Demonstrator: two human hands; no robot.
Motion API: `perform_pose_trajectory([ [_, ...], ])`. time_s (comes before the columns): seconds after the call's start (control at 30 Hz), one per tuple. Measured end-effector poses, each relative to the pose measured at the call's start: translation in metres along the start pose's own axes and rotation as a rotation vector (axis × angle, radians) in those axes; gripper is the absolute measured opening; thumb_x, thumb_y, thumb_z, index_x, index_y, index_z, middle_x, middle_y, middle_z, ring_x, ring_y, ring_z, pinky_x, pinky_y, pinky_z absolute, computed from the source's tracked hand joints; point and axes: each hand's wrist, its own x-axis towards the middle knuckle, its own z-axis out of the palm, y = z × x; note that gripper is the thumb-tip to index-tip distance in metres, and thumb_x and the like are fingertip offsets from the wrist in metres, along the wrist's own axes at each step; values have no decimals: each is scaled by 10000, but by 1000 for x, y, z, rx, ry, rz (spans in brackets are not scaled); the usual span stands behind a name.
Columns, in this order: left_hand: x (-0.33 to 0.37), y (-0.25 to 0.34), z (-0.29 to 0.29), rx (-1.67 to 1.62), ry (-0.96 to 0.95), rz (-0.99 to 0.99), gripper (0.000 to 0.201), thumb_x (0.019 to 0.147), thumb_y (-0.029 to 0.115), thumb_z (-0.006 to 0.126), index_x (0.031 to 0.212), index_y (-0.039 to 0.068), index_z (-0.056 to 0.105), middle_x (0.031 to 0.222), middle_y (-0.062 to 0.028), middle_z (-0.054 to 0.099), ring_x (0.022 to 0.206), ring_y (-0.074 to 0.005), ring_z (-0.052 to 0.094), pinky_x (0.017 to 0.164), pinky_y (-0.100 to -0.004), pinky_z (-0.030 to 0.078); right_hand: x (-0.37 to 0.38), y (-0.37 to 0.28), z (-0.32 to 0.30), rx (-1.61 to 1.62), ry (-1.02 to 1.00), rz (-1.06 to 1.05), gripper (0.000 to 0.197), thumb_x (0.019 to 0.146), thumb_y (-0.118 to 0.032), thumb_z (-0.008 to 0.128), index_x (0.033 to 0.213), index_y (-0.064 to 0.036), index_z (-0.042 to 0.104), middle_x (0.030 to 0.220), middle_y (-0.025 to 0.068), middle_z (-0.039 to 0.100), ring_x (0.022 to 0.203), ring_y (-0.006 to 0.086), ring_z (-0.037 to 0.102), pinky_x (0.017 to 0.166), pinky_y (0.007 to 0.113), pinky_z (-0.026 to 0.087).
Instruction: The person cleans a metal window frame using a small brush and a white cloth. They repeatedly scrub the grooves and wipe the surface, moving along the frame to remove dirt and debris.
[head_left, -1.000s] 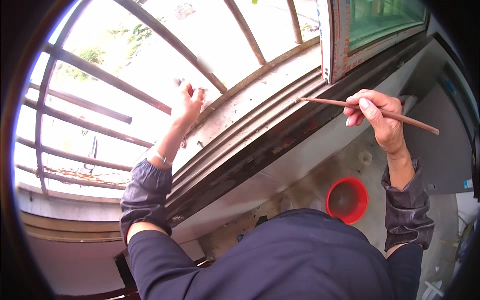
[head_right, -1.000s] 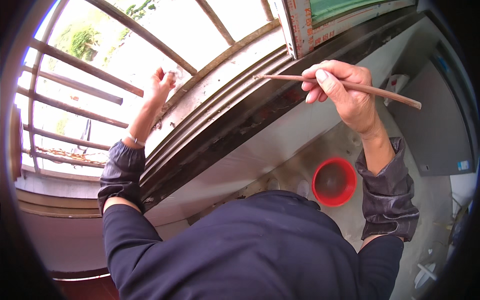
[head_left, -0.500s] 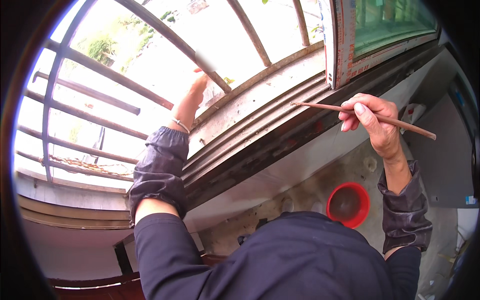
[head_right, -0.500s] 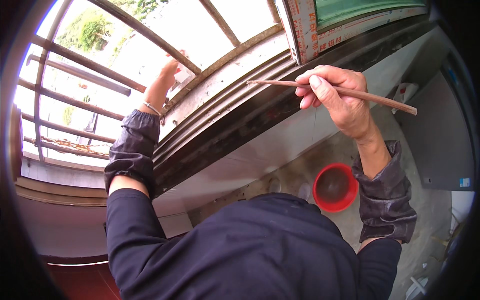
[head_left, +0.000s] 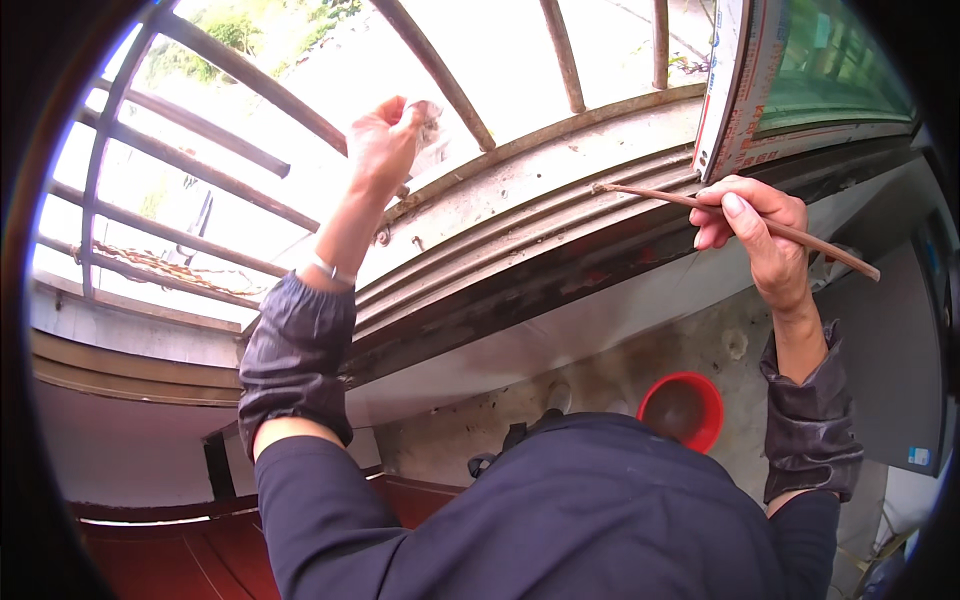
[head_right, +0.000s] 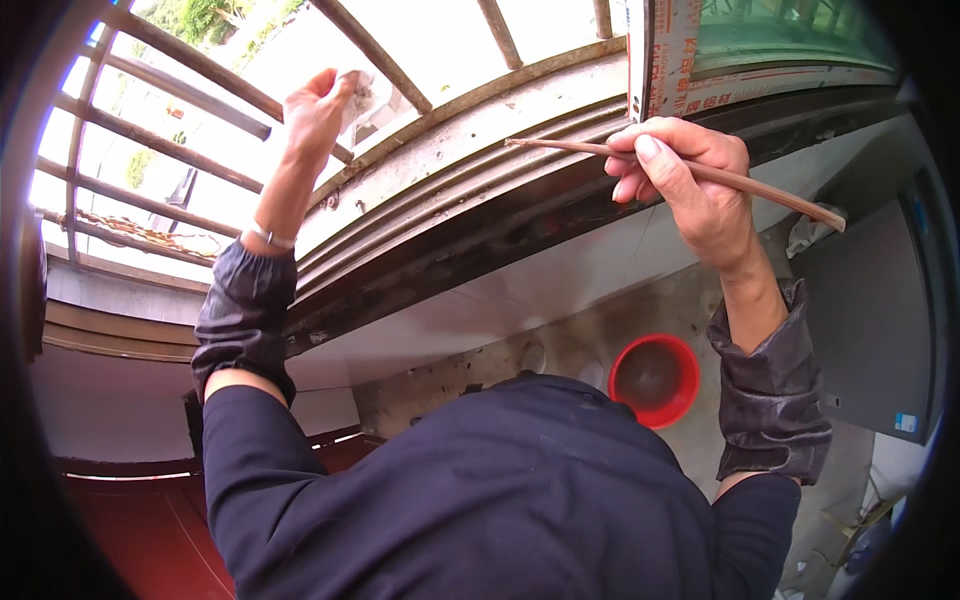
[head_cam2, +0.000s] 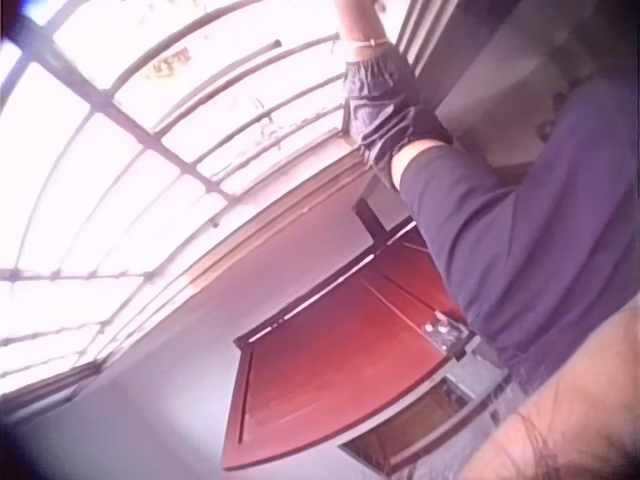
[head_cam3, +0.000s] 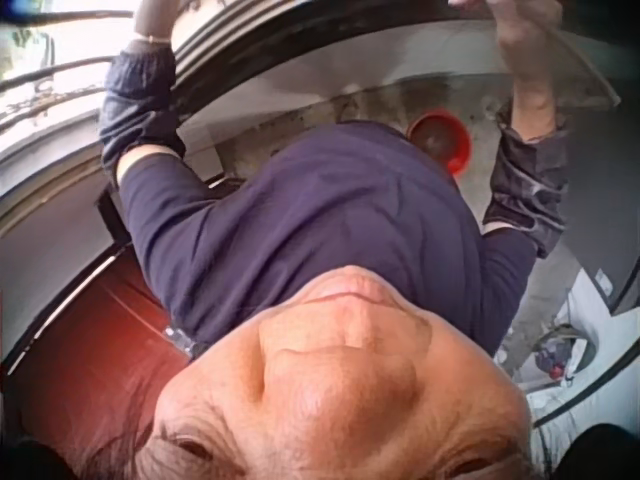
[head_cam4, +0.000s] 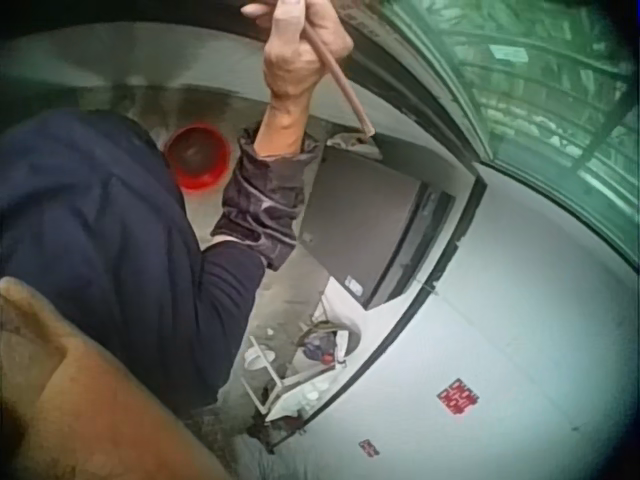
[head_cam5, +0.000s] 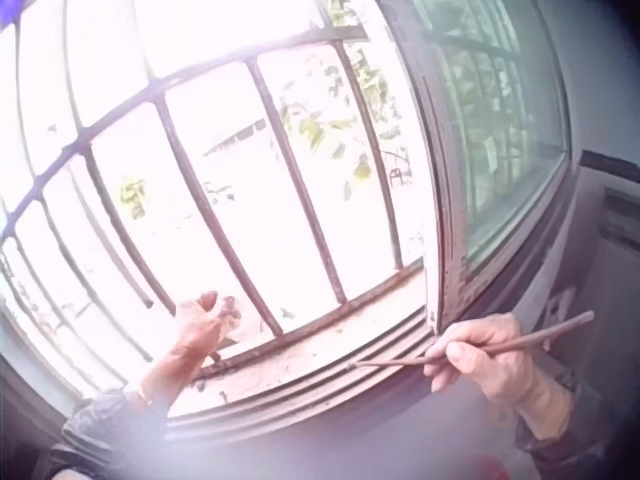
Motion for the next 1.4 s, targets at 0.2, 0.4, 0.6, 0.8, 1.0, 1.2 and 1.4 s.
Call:
perform_pose_trajectory([
  [0.2,-54,-1,0,-378,-235,53,209,877,174,604,1015,22,644,843,-60,680,755,-99,646,603,-227,527,21,-1,17,11,-128,32,214,897,-116,504,930,47,639,774,97,644,643,108,609,582,212,486],
  [0.4,-67,-8,17,-484,-397,-56,198,847,198,653,918,13,647,779,1,642,687,-43,558,624,-191,441,37,-9,34,30,-220,37,218,897,-106,512,920,71,637,770,103,643,652,112,612,612,228,513],
  [0.6,-70,-12,13,-336,-481,-61,208,841,223,661,873,18,642,695,39,585,617,-35,490,563,-192,386,48,-6,55,2,-266,86,222,889,-125,532,903,69,641,739,90,641,632,104,611,599,224,512],
  [0.8,-80,-19,12,163,-305,272,146,828,89,624,973,73,633,752,11,516,623,-65,483,574,-227,417,65,-6,70,-203,-328,139,215,863,-116,538,870,70,645,681,73,630,593,97,610,556,223,502],
  [1.0,-87,-18,-9,199,-425,776,197,785,35,632,969,104,634,836,-65,537,766,-205,546,661,-299,449,68,-14,71,-159,-310,167,215,872,-119,528,877,60,647,695,77,632,595,100,607,569,219,503],
  [1.2,-73,-6,-14,409,-634,925,178,772,89,617,947,119,613,948,-91,553,899,-269,553,708,-368,470,62,-14,59,-150,-230,81,236,894,-148,526,887,53,649,706,77,636,619,102,615,576,214,503],
  [1.4,-57,10,-7,642,-753,1186,304,809,103,506,1113,85,518,917,-105,489,886,-262,514,710,-379,446,49,-13,44,-135,-169,62,244,901,-160,521,924,46,649,757,100,657,645,109,628,560,194,485],
])
